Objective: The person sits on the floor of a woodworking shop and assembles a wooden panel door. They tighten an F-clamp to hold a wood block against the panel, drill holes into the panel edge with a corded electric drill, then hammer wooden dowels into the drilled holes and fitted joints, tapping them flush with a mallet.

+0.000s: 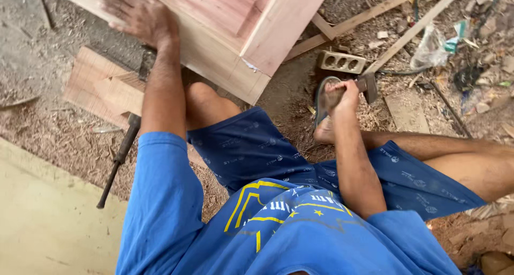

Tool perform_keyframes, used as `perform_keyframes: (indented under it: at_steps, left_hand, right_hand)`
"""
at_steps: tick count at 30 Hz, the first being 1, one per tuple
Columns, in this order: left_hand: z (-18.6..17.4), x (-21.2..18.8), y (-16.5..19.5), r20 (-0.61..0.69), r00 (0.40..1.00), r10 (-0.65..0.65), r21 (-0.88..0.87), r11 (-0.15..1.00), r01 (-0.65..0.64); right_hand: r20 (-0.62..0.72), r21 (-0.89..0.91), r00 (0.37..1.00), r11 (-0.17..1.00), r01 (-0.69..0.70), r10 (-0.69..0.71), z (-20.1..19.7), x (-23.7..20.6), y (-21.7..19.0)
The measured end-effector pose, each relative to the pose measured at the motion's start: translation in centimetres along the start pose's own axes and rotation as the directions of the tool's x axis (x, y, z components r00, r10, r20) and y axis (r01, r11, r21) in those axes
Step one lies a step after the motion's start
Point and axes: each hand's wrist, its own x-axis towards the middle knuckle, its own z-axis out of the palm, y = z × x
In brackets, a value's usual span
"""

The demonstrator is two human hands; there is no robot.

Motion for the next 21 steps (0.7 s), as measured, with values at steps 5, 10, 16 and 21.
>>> perform_keyframes:
  at_steps: [5,10,16,21]
  left_hand:
    - [-0.1,0.3,0.2,0.005,0.998,0.055,0.005,0.998,-0.055]
    - [0.2,0.6,-0.1,-0.013,1.000,0.006,-0.027,1.000,-0.007]
    - [0.3,0.7,0.5,-0.007,1.000,0.001,-0.028,1.000,-0.001]
    - [-0.5,0.0,0.6,0.023,1.000,0.016,-0.049,0.999,-0.014]
  right_hand:
    - [0.515,-0.428,0.795,0.900,-0.083,0.319,4.8,-0.5,7.5]
    - [0.428,-0.578,0.839,0.815,-0.031,0.336,-0.8,0.3,2.9]
    - [-0.085,-0.193,0.974,0.962,0.192,-0.212,3.2,1.2,-5.5]
    - [0.475,-0.615,0.878,0.689,0.384,-0.066,12.7,2.3,-2.4]
